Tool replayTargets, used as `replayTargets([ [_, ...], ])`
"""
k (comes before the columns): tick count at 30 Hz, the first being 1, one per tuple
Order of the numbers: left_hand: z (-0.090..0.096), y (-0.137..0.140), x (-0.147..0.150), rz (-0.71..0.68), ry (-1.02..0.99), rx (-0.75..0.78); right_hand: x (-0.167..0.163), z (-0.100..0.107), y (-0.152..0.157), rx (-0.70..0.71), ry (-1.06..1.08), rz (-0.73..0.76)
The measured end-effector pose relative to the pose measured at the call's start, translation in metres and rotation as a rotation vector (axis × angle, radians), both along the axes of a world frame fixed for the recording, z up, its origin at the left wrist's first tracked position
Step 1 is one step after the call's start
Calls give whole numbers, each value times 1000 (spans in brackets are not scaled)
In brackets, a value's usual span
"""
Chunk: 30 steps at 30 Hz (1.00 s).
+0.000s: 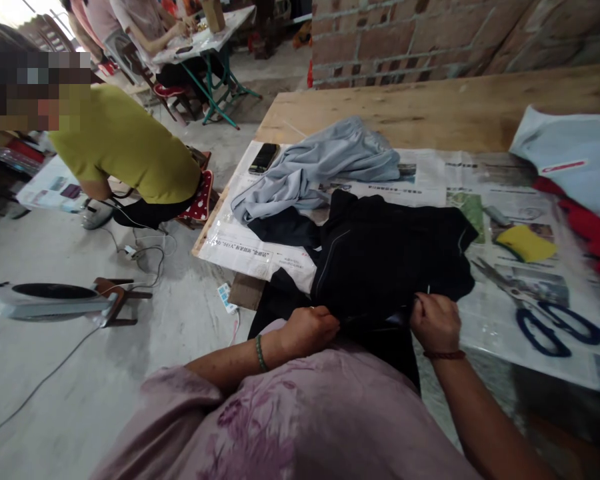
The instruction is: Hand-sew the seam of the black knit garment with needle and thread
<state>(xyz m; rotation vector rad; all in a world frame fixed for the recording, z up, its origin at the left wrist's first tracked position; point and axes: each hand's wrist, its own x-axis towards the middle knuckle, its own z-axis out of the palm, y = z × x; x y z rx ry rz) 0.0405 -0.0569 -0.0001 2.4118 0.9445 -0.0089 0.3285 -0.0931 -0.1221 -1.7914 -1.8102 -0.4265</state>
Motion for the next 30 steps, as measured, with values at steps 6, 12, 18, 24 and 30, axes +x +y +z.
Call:
replayTargets([
  [6, -4, -2, -2, 105, -45, -93, 0, -1, 0, -3, 1, 0],
  [12, -16, 2, -4, 278, -248, -298, -1, 1, 0, 16, -10, 0],
  [18, -28, 8, -4, 469, -340, -685, -1, 1, 0, 14, -17, -5],
  [24, -22, 8, 3, 496, -278, -641, -1, 1, 0, 31, -56, -2],
  [30, -19, 7, 9, 313, -120, -280, -1, 2, 0, 30, 19, 22],
])
